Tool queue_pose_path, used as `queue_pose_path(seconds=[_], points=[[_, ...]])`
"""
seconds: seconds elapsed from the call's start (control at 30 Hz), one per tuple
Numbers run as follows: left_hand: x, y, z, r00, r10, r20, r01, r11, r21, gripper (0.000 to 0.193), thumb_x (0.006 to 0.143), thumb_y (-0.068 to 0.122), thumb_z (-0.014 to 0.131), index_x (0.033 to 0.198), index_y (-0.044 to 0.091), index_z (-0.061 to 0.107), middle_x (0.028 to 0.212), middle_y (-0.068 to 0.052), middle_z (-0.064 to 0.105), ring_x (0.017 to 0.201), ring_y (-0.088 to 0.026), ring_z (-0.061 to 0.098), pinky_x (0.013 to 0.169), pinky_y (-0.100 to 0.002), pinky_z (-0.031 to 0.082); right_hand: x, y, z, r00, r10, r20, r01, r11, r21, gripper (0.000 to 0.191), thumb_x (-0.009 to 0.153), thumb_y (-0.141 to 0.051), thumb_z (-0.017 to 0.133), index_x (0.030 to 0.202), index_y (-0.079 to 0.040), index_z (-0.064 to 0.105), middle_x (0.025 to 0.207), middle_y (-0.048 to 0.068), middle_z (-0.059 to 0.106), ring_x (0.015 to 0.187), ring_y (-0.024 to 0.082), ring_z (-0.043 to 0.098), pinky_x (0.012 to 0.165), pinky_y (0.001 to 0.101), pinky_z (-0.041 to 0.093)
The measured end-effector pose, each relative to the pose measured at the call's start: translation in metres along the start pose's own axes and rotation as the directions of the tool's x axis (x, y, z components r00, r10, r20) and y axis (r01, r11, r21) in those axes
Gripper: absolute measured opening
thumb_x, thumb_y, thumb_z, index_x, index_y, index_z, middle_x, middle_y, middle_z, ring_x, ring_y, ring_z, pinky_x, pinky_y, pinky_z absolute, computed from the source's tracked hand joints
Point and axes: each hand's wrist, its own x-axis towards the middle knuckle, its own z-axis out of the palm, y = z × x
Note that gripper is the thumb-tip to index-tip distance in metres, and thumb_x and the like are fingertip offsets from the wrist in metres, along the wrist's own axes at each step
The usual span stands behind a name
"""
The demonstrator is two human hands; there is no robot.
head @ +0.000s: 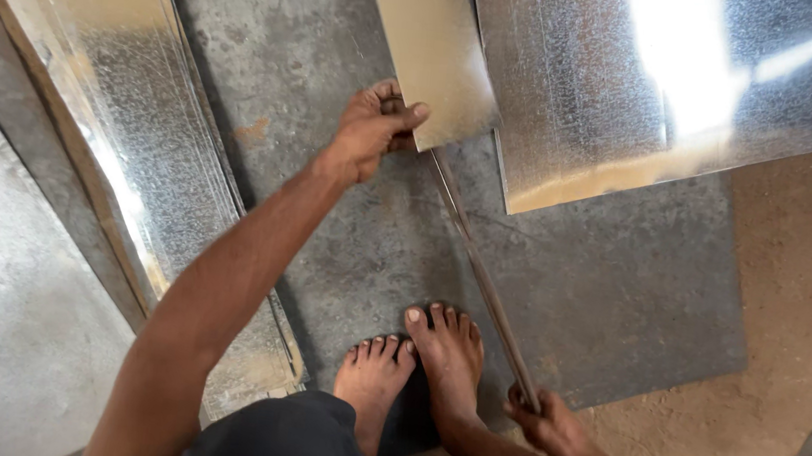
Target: The person cuts galvanized sheet metal into long strips using large hand shears while standing over the sheets on the floor. They align each sheet, snip along it, and set cut strips aside, repeating the process across several sheets.
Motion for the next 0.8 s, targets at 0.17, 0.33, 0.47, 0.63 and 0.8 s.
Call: queue_pose_path(seconds=[0.17, 0.33, 0.47, 0.63, 0.8], points=[[0.011, -0.020, -0.011, 0.979, -0.183, -0.088, 0.196, 0.967, 0.164, 0.025, 0.091, -0.002, 0.070, 0.112, 0.010, 0.062, 0.096, -0.004, 0.073, 0.080, -0.018, 0.075, 0.065, -0.034, 0.067, -0.005, 0.095, 0.009, 0.998, -0.061, 0.004, 0.061, 0.998, -0.021, 0.055, 0.094, -0.024, 0.063, 0.141, -0.019, 0.034, 0.088, 0.004, 0.058, 0.078, 0.016, 0.060, 0.071, 0.0326, 0.052], [0.007, -0.036, -0.006, 0.994, -0.083, -0.071, 0.097, 0.969, 0.229, 0.026, 0.093, -0.004, 0.069, 0.114, 0.007, 0.062, 0.095, -0.006, 0.074, 0.080, -0.016, 0.073, 0.066, -0.033, 0.067, -0.012, 0.076, 0.004, 0.998, -0.057, 0.027, 0.054, 0.993, 0.109, 0.055, 0.096, -0.021, 0.062, 0.142, -0.018, 0.032, 0.102, 0.006, 0.060, 0.089, 0.016, 0.061, 0.080, 0.0326, 0.053], [-0.005, -0.055, 0.004, 0.995, -0.087, 0.057, 0.078, 0.985, 0.156, 0.027, 0.094, -0.004, 0.067, 0.117, 0.008, 0.061, 0.094, -0.006, 0.075, 0.080, -0.014, 0.074, 0.066, -0.030, 0.065, -0.031, 0.034, 0.007, 1.000, -0.022, 0.009, 0.020, 0.986, 0.165, 0.040, 0.098, -0.020, 0.061, 0.133, -0.012, 0.043, 0.105, 0.006, 0.058, 0.091, 0.016, 0.057, 0.080, 0.0336, 0.051], [-0.013, -0.068, 0.009, 0.996, -0.065, 0.065, 0.056, 0.989, 0.134, 0.026, 0.094, -0.005, 0.069, 0.115, 0.008, 0.058, 0.091, -0.007, 0.074, 0.078, -0.014, 0.074, 0.066, -0.029, 0.067, -0.037, 0.004, 0.013, 1.000, -0.019, -0.015, 0.021, 0.989, 0.148, 0.030, 0.099, -0.021, 0.060, 0.126, -0.010, 0.052, 0.108, 0.006, 0.058, 0.093, 0.014, 0.055, 0.081, 0.0327, 0.050], [-0.012, -0.067, 0.009, 0.997, -0.066, 0.050, 0.059, 0.988, 0.140, 0.026, 0.093, -0.005, 0.071, 0.111, 0.007, 0.058, 0.089, -0.009, 0.076, 0.075, -0.015, 0.075, 0.063, -0.029, 0.067, -0.040, -0.009, 0.016, 0.999, -0.025, -0.029, 0.027, 0.998, 0.052, 0.036, 0.098, -0.023, 0.059, 0.131, -0.012, 0.049, 0.112, 0.009, 0.060, 0.094, 0.018, 0.056, 0.083, 0.0353, 0.051]])
